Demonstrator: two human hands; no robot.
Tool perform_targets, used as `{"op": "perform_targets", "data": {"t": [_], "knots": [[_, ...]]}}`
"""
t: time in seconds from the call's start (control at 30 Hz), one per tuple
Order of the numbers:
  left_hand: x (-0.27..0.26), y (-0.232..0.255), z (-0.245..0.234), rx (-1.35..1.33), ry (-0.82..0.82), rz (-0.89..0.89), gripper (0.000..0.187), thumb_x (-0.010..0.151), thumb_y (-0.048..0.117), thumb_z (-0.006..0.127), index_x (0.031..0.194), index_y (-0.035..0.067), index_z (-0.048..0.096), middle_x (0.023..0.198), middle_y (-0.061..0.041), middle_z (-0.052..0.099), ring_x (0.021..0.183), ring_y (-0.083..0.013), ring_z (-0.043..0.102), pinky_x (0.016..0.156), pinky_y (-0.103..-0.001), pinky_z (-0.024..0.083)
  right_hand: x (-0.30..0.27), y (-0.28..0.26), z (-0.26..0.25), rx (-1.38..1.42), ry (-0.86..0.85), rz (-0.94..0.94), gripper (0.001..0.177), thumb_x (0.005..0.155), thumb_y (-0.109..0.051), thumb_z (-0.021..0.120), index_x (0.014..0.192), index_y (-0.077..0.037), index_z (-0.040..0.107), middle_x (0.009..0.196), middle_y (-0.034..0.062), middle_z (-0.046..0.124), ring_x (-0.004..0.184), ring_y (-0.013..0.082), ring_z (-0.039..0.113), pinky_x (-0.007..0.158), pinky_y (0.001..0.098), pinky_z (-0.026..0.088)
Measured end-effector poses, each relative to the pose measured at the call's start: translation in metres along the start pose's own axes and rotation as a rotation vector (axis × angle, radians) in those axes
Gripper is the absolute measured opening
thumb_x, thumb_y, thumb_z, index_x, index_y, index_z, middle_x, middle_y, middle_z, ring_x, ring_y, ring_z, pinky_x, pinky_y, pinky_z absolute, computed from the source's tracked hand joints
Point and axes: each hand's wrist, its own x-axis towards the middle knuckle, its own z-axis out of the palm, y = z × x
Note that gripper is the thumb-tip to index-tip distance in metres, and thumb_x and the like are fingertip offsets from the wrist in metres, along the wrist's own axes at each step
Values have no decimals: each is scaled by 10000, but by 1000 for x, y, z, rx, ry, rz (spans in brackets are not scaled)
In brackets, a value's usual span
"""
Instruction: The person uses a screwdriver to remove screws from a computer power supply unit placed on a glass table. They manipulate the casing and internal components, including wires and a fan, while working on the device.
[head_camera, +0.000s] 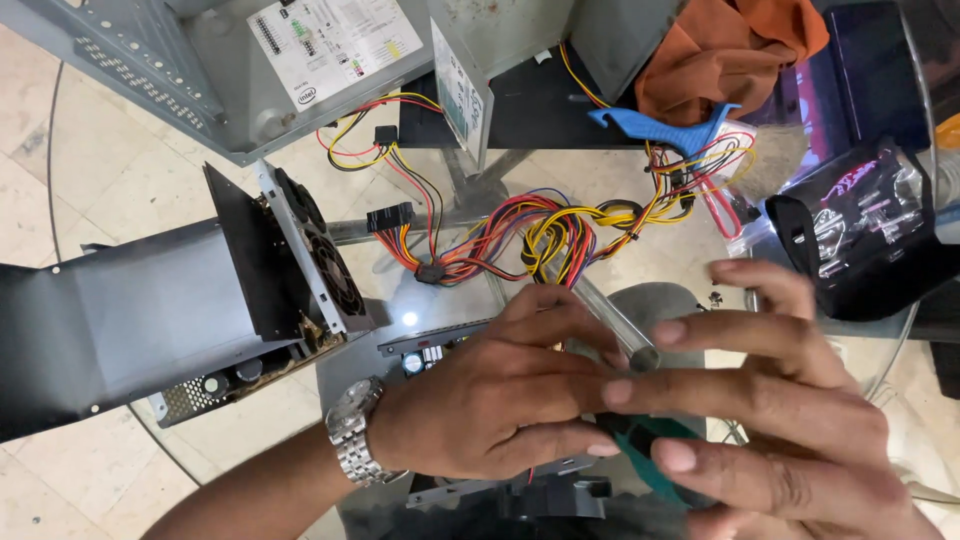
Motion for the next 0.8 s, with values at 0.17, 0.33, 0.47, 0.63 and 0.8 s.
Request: {"op": "perform_targets", "data": {"t": [0.17, 0.33, 0.47, 0.63, 0.8], "knots": [[2, 4, 4, -3, 106, 19, 444, 875, 353, 801, 1144, 36, 645, 1046, -99, 686, 1025, -324, 661, 1013, -514, 498, -9, -8, -5, -149, 69, 14, 456, 845, -623, 775, 1165, -355, 591, 1053, -127, 784, 1031, 101, 632, 1148, 533, 396], [-4, 1, -1, -45, -103, -34, 223, 1083, 216, 543, 1186, 56, 659, 1184, -81, 706, 1238, -349, 616, 1141, -551, 396, 0, -17, 8, 165, 97, 31, 198, 1002, -365, 587, 1198, -337, 588, 1031, -39, 854, 1076, 133, 856, 1192, 582, 525], [-2, 5, 3, 7, -28, -5, 539, 935, 441, 711, 1299, 62, 593, 1160, -83, 703, 1171, -327, 651, 1074, -490, 480, -4, -10, 9, -28, 221, 70, 73, 918, -406, 578, 924, -388, 649, 930, -63, 763, 946, 125, 749, 1129, 543, 447], [0, 8, 4, -3, -20, -3, 308, 1042, 313, 601, 1197, 46, 610, 1165, -108, 677, 1203, -365, 630, 1099, -539, 460, -3, -9, 6, 79, 67, -31, 164, 929, -428, 657, 1087, -383, 646, 1045, -122, 805, 1134, 149, 741, 1186, 568, 426], [-3, 3, 8, 26, -4, -45, 278, 1067, 308, 506, 1096, 79, 660, 1082, -59, 671, 1151, -320, 608, 1073, -507, 374, 6, -11, 7, 190, 63, 17, 111, 1016, -336, 531, 1113, -343, 583, 1054, -59, 778, 1171, 239, 668, 1192, 677, 446]]}}
